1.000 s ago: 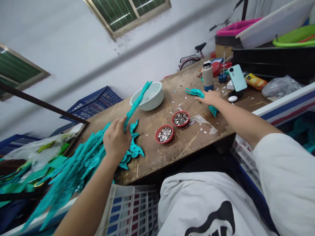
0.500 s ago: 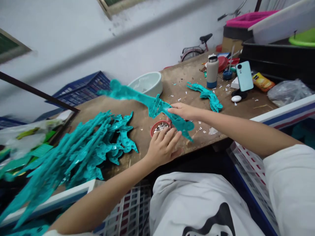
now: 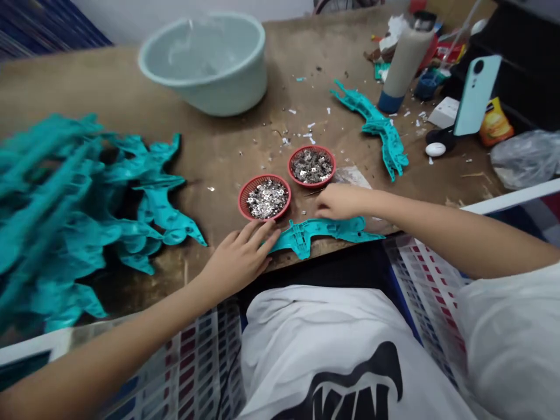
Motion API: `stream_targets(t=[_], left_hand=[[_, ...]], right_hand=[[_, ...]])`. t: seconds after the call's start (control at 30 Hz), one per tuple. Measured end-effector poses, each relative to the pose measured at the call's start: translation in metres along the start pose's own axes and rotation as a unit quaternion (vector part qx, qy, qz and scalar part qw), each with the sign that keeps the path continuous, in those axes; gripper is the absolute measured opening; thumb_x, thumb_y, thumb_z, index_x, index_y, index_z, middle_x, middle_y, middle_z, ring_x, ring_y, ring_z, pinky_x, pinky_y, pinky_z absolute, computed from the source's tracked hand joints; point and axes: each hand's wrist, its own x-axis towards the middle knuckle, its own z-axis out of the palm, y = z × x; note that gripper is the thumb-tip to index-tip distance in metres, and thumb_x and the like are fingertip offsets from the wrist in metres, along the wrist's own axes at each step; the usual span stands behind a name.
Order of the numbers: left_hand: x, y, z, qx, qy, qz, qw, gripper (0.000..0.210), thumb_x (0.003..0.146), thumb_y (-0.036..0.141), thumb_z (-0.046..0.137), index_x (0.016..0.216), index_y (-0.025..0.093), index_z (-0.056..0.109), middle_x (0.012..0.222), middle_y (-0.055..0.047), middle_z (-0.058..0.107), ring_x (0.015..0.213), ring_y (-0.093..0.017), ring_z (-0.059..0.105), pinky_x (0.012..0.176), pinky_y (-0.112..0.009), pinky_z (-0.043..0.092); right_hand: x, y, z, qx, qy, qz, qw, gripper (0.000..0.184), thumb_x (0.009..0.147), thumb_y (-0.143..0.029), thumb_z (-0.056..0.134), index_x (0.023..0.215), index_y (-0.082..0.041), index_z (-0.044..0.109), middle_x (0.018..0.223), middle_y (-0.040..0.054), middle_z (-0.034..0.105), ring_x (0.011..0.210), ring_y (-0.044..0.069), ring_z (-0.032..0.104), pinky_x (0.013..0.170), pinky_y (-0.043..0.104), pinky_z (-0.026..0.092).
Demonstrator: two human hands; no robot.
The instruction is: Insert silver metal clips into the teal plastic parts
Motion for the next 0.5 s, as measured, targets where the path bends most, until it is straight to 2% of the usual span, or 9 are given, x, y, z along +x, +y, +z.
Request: stream_targets(t=[0.07,0.13,0.2,0.27,0.37,0.43,0.5], left_hand=[[-0.002,0.000,0.000,-0.027,-0.010,0.010,1.000,0.061,0.117,0.029,0.073,0.178,0.028,0.079,0.193,-0.018,0.067,0.178,-0.049,0.066,0.121,-0.062,0.073],[-0.003,-0.001,-0.001,-0.055,-0.021,0.015,0.998,0.060,0.114,0.033,0.078,0.174,0.033,0.082,0.198,-0.016,0.062,0.183,-0.051,0.060,0.130,-0.068,0.069],[-0.006,-0.002,0.000,-0.088,-0.034,0.010,0.995,0.062,0.109,0.035,0.085,0.170,0.036,0.085,0.202,-0.013,0.056,0.189,-0.051,0.052,0.138,-0.073,0.065],[-0.009,-0.002,0.003,-0.120,-0.046,-0.001,0.992,0.067,0.102,0.037,0.091,0.169,0.039,0.085,0.206,-0.012,0.050,0.193,-0.052,0.044,0.144,-0.078,0.060],[-0.014,-0.003,0.009,-0.141,-0.044,0.005,0.989,0.075,0.100,0.040,0.094,0.173,0.035,0.083,0.209,-0.014,0.043,0.196,-0.053,0.037,0.148,-0.082,0.054],[-0.017,-0.003,0.011,-0.147,-0.029,0.032,0.988,0.076,0.103,0.037,0.089,0.178,0.033,0.079,0.208,-0.014,0.042,0.195,-0.049,0.041,0.153,-0.078,0.051],[-0.021,-0.003,0.013,-0.158,-0.009,0.073,0.985,0.077,0.106,0.032,0.085,0.182,0.031,0.076,0.205,-0.013,0.049,0.190,-0.044,0.052,0.156,-0.070,0.048]], right_hand=[[-0.002,0.007,-0.007,-0.053,0.093,0.004,0.994,0.037,0.118,-0.050,0.064,0.120,-0.025,0.092,0.122,0.0163,0.091,0.122,0.040,0.080,0.114,0.052,0.058],[0.000,0.018,-0.013,-0.111,0.165,-0.014,0.980,0.047,0.121,-0.045,0.059,0.147,-0.023,0.091,0.150,0.0198,0.088,0.147,0.047,0.075,0.131,0.064,0.055],[0.004,0.029,-0.016,-0.156,0.162,-0.032,0.974,0.054,0.119,-0.040,0.062,0.161,-0.018,0.087,0.162,0.0230,0.083,0.157,0.050,0.070,0.137,0.071,0.054],[0.006,0.037,-0.016,-0.178,0.118,-0.025,0.977,0.057,0.116,-0.038,0.065,0.164,-0.013,0.086,0.164,0.0270,0.081,0.156,0.052,0.070,0.136,0.074,0.055],[0.003,0.036,-0.018,-0.197,0.097,-0.016,0.975,0.054,0.119,-0.042,0.065,0.158,-0.013,0.088,0.158,0.0281,0.082,0.152,0.053,0.072,0.134,0.075,0.057],[-0.002,0.032,-0.021,-0.205,0.090,-0.021,0.974,0.048,0.120,-0.046,0.065,0.150,-0.017,0.090,0.150,0.0250,0.085,0.147,0.052,0.074,0.130,0.073,0.058],[-0.006,0.028,-0.025,-0.203,0.091,-0.020,0.975,0.042,0.120,-0.047,0.063,0.138,-0.021,0.092,0.140,0.0219,0.088,0.139,0.050,0.078,0.124,0.070,0.061]])
